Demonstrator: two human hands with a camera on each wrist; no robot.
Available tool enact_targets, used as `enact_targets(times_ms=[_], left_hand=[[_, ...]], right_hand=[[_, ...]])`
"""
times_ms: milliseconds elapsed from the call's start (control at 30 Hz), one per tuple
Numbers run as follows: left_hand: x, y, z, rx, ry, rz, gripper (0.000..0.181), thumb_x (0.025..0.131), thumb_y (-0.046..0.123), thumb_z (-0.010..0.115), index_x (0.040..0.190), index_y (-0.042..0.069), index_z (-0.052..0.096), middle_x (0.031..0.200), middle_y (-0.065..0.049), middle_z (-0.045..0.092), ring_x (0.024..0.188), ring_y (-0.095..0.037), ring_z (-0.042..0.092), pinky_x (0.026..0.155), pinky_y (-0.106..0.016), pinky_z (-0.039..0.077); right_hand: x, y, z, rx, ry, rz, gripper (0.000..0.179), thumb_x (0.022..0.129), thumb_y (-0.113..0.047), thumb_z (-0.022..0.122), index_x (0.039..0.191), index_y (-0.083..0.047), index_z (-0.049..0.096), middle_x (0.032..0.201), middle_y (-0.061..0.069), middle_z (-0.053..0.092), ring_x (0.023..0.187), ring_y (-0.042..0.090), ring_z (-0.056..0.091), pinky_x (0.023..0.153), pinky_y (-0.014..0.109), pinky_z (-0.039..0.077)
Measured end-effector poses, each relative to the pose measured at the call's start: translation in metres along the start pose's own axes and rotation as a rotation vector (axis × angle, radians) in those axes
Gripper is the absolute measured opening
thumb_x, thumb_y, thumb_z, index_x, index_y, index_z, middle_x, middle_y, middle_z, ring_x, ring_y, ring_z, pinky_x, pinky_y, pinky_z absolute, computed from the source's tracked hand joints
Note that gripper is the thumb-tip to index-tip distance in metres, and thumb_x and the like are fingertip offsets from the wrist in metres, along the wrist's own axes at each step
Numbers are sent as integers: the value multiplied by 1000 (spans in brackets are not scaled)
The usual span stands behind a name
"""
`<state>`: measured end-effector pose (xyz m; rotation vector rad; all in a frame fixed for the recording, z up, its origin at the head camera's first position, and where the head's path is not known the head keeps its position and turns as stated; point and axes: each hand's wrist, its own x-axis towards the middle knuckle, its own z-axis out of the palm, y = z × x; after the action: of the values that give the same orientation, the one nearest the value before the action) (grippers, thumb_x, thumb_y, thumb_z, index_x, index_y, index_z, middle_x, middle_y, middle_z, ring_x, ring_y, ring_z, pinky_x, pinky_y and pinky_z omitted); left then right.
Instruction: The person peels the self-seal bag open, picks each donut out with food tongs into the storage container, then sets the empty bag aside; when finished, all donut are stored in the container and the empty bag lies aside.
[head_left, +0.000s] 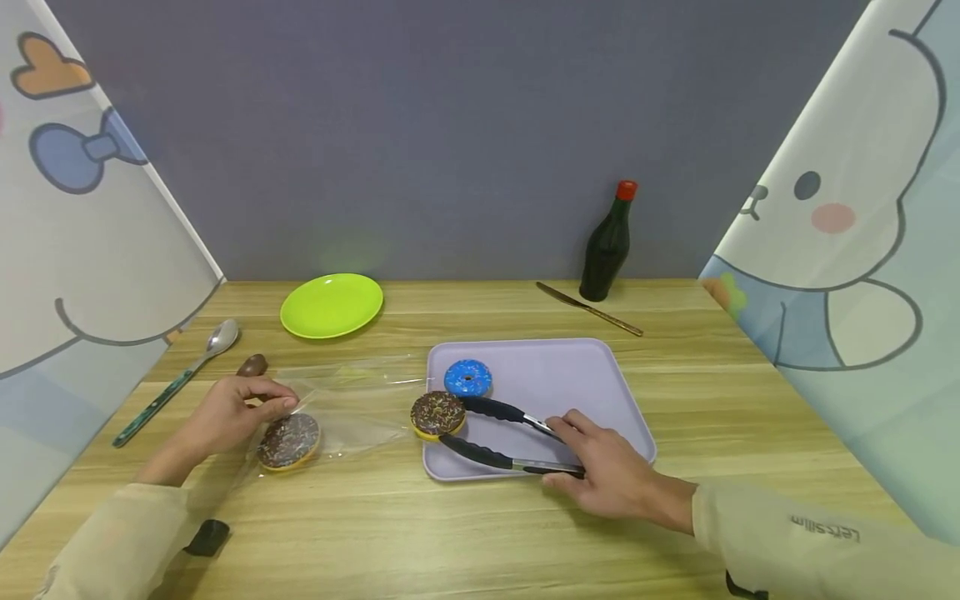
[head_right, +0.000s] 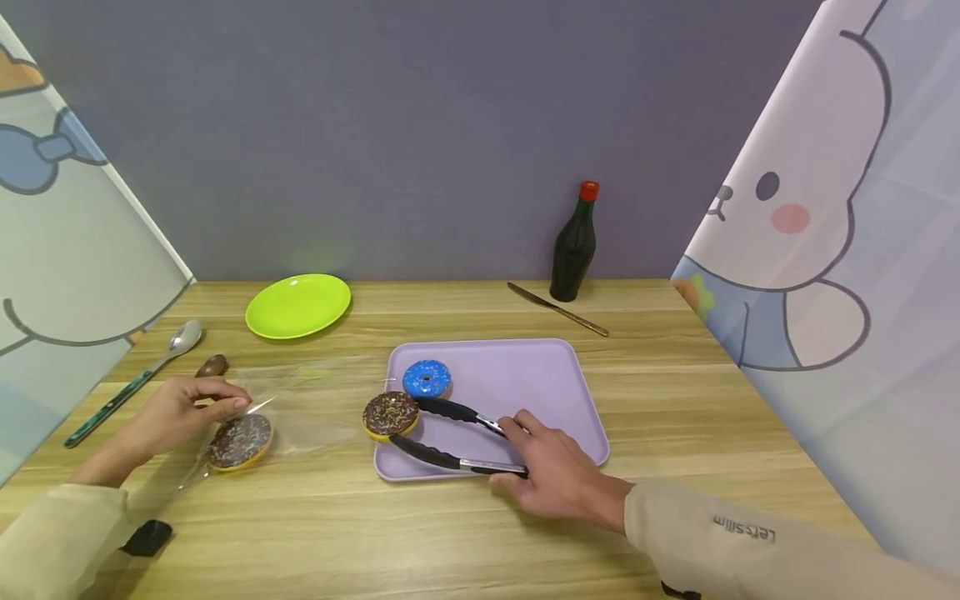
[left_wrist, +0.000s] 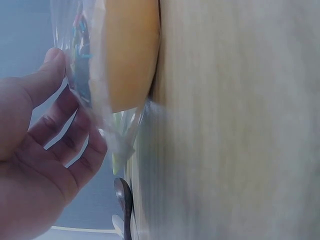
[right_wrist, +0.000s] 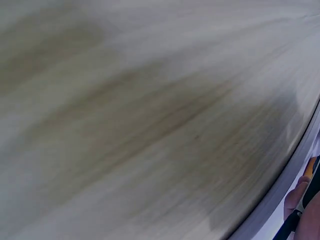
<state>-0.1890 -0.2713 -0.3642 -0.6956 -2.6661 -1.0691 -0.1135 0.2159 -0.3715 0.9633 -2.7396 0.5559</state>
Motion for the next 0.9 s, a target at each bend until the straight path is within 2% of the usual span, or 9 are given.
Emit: enact_targets(times_ms=[367, 567, 900], left_hand=[[0, -3, 0, -10, 1, 10, 4, 83, 4, 72, 86, 6, 74, 80, 7, 69, 73, -3, 59, 61, -20, 47], [-1, -4, 0, -3, -1, 20, 7, 83, 2, 72, 86, 8, 75, 81, 5, 69, 73, -3, 59, 61, -19, 47], [0, -7, 1, 10, 6, 22, 9, 82, 1, 73, 85, 9, 75, 81, 4, 69, 74, -2, 58, 61, -19, 46]], right_hand=[[-24, 11, -13, -28, 40, -24, 56, 81, -33, 75, 122, 0, 56, 105, -1, 53, 69, 5, 46, 61, 23, 43], [-37, 16, -21, -44, 57, 10, 56, 80, -32, 77, 122, -1, 57, 104, -2, 53, 65, 2, 41, 58, 21, 40], [-50, 29, -29, -128, 104, 35, 59, 76, -32, 80, 122, -1, 58, 104, -4, 53, 69, 4, 46, 59, 25, 44]])
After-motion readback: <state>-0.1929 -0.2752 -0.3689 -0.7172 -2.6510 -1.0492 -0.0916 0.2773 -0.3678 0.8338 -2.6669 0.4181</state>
